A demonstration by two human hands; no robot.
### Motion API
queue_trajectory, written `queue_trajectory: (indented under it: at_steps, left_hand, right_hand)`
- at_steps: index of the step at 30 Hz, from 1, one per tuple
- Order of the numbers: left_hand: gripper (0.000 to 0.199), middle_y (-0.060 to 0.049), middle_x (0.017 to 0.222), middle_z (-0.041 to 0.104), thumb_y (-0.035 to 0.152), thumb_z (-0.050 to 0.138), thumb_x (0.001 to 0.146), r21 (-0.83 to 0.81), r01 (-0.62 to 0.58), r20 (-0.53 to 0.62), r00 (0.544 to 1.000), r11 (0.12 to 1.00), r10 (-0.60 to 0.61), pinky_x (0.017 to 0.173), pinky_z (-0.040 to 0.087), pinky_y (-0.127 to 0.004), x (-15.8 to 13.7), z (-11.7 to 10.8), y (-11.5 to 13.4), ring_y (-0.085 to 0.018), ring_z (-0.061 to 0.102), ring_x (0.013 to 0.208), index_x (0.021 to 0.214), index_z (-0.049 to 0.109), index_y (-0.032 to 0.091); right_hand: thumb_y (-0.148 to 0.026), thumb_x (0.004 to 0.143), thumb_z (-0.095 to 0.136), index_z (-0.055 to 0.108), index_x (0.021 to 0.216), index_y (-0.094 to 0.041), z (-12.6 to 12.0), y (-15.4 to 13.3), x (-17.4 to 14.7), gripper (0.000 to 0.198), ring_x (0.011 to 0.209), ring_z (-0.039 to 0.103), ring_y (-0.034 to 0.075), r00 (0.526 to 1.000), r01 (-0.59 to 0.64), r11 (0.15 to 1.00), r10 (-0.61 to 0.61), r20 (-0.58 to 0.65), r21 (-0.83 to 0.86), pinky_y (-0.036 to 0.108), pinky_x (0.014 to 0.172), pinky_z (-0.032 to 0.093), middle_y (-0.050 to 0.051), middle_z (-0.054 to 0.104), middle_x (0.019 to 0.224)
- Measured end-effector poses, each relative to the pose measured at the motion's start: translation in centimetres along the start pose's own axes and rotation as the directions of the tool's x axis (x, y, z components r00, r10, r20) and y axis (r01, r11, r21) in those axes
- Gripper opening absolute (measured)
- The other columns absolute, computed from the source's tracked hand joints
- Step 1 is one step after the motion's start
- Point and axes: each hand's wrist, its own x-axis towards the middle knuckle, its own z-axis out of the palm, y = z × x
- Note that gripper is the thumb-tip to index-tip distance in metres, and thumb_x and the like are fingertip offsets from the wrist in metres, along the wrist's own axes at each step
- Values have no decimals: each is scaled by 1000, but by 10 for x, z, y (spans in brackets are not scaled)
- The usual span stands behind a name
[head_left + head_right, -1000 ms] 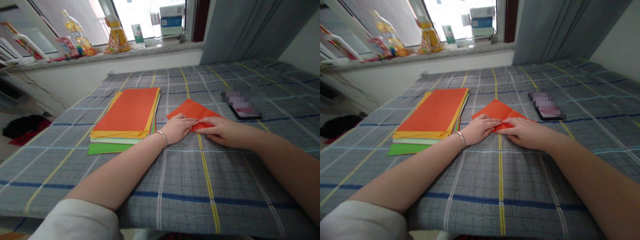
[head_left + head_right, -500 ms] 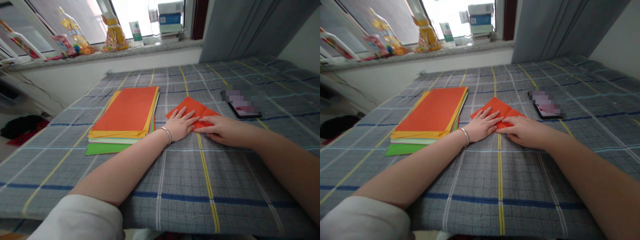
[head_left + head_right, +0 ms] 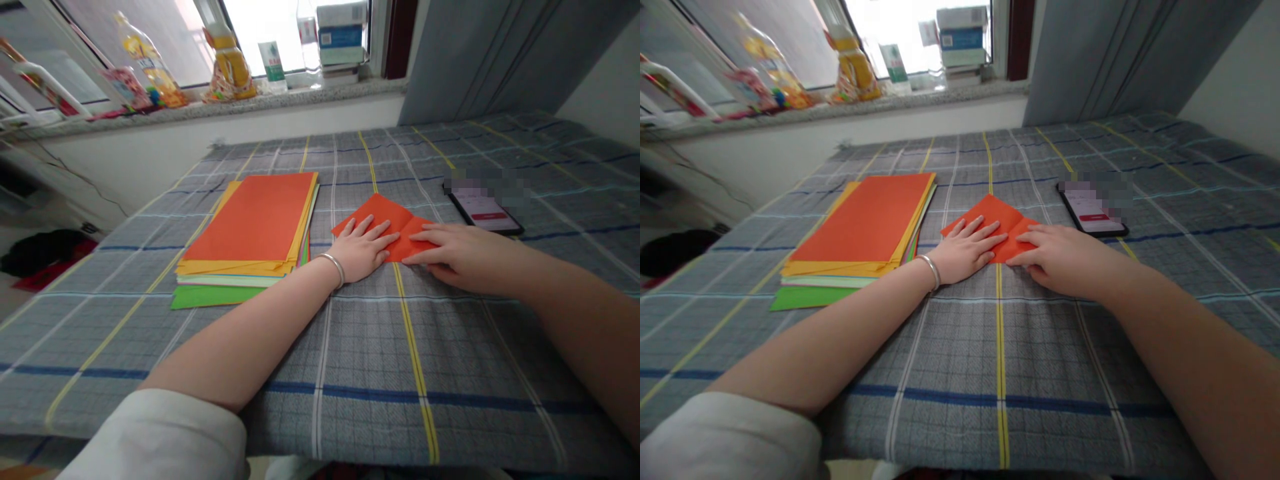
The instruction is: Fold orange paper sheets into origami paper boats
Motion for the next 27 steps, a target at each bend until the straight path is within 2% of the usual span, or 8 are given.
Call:
queue_trajectory:
  at_steps: [4, 7, 16, 24, 27]
  left_hand:
    - [51, 0, 168, 25, 30, 37, 105, 15, -26, 44, 999, 1000, 25, 124, 14, -66, -1, -5, 4, -37, 15, 156, 157, 36, 32]
    - [51, 0, 168, 27, 29, 36, 106, 6, -27, 83, 996, 1000, 26, 123, 16, -66, 0, -7, 4, -38, 17, 156, 156, 37, 31]
    - [51, 0, 167, 28, 29, 37, 106, -6, -34, 68, 997, 999, 34, 123, 18, -65, 0, -5, 0, -36, 19, 156, 156, 36, 35]
    - [52, 3, 169, 24, 31, 33, 107, 7, -20, 105, 994, 1000, 19, 125, 17, -61, 0, -7, 2, -33, 16, 157, 159, 31, 37]
    - [52, 4, 169, 23, 32, 31, 107, 7, -14, 115, 993, 1000, 13, 125, 17, -60, 0, -7, 2, -33, 16, 157, 159, 29, 38]
  right_hand:
    - [-20, 89, 56, 76, 118, -34, 0, 0, 1, 38, 115, 66, 29, 1000, -13, 999, 13, 5, 41, 50, 99, 51, 7, 72, 124]
    - [-21, 89, 56, 76, 118, -32, 0, -2, 0, 37, 115, 66, 29, 1000, -31, 998, 31, 5, 56, 49, 99, 51, 7, 72, 124]
    - [-24, 91, 54, 78, 114, -34, -6, -8, -1, 35, 98, 70, 27, 992, -89, 996, 88, 93, 6, 41, 80, 54, 6, 75, 118]
    - [-22, 93, 51, 77, 116, -34, -8, -9, -1, 37, 94, 69, 23, 986, -103, 994, 100, 132, 19, 36, 79, 51, 4, 76, 114]
    - [-22, 93, 51, 80, 107, -31, -10, -7, -3, 33, 87, 69, 20, 988, -108, 994, 105, 116, 25, 34, 76, 50, 4, 77, 105]
